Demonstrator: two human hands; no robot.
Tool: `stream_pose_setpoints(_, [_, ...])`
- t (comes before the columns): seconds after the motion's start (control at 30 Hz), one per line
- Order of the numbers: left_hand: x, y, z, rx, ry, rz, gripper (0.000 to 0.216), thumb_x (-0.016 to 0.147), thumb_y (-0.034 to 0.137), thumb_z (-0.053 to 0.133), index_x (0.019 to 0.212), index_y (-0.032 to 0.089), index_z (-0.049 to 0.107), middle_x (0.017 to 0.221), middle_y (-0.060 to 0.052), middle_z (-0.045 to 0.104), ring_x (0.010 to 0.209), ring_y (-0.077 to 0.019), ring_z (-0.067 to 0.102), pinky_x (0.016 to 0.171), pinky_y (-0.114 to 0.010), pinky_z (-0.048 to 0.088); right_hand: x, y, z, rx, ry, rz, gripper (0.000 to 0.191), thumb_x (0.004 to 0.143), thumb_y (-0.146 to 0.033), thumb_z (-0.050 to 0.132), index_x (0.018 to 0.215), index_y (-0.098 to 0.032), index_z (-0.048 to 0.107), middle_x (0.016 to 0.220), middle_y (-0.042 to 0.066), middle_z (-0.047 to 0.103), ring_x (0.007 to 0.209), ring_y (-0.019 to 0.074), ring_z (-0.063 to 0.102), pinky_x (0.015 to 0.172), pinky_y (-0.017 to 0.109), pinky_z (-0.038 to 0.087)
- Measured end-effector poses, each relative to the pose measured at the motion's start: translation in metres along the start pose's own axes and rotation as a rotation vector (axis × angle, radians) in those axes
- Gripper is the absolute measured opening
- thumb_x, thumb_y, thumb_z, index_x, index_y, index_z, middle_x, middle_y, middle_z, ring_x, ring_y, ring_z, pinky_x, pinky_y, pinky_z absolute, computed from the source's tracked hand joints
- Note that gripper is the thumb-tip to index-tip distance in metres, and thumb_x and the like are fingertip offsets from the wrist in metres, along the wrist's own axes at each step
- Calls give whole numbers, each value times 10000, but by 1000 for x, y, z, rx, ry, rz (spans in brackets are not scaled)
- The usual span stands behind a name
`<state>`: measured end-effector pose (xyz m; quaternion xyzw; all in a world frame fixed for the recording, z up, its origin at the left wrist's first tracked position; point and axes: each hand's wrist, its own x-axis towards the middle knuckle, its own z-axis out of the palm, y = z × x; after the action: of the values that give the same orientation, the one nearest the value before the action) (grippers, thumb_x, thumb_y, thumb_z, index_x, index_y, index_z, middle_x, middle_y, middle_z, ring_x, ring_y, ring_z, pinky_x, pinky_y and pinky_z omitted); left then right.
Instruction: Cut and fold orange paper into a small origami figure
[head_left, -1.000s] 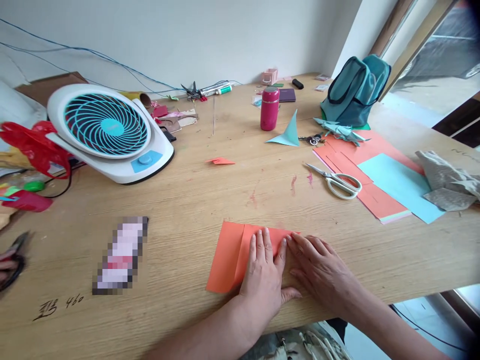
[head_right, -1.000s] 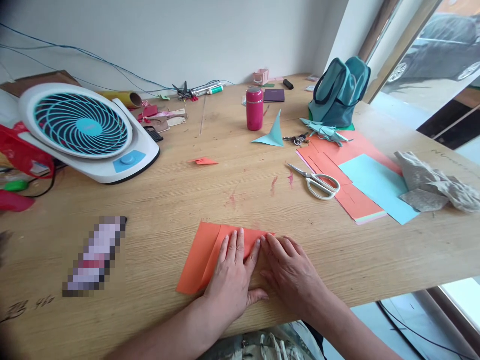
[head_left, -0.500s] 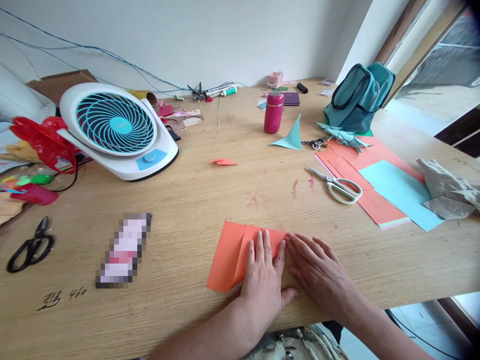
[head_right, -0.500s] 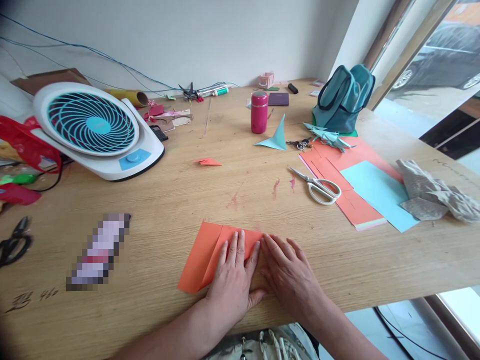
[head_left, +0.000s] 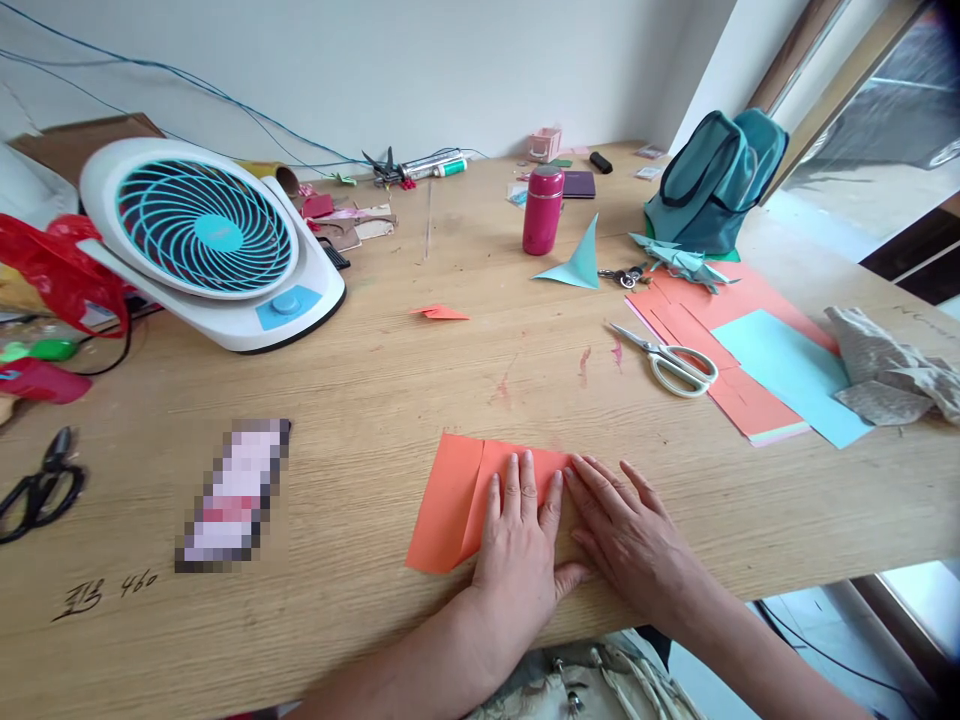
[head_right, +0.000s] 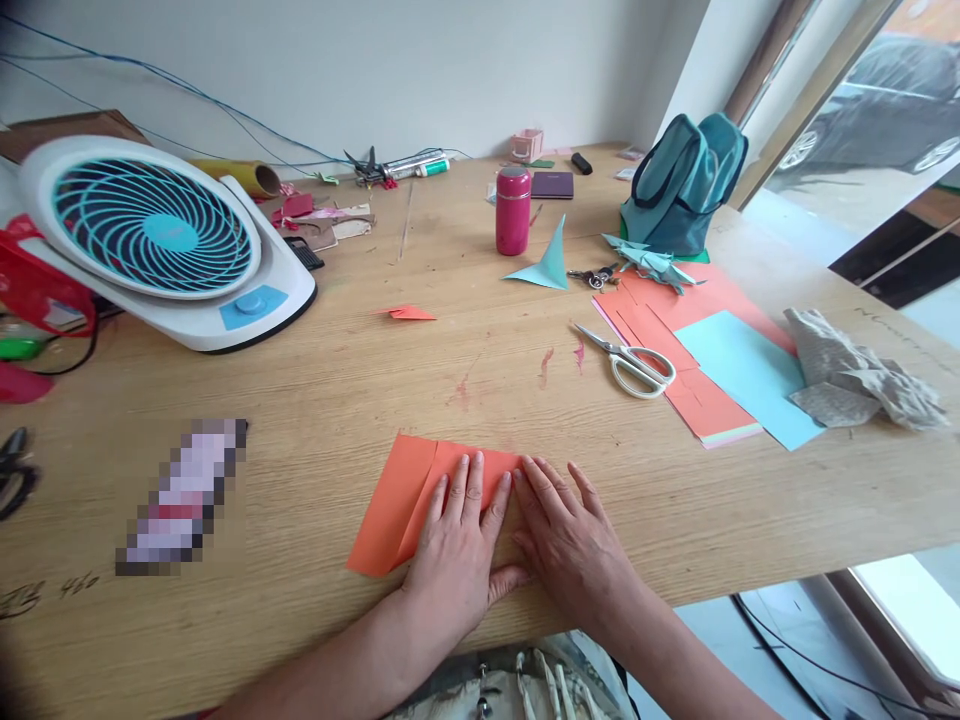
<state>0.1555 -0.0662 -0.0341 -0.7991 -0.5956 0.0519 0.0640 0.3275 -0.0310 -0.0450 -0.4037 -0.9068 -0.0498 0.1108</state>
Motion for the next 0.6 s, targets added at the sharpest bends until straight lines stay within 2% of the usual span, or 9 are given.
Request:
stream_pose_setpoints(0.17, [-1, 2, 1, -25, 5, -9, 1024, 802, 830, 458, 1569, 173, 290, 1606, -256, 278, 1512, -398, 220, 1176, -614, 253, -2, 0, 0, 27, -32, 24, 464, 1011, -255, 424, 1434, -83, 500, 1508, 163, 493, 1403, 275, 419, 1171, 476, 271])
stream_pose_setpoints(0.3, [-1, 3, 1, -62, 1, -13, 1059, 783, 841, 468, 1564, 145, 302, 1590, -286, 290, 1506, -424, 216, 1156, -670, 248, -4, 2, 1, 36, -51, 5, 517, 1015, -285, 435, 1491, -83, 421, 1566, 168, 412, 1451, 267, 356, 1174, 464, 280])
stream_pose_setpoints(0.6, [-1, 3, 1, -93, 19, -9, 1081, 782, 827, 496, 1567, 117, 279, 1596, -291, 266, 1502, -432, 222, 1162, -672, 242, -10, 2, 3, 50, -4, 19, 652, 1021, -351, 436, 1578, -85, 226, 1608, 152, 342, 1502, 261, 265, 1168, 467, 279])
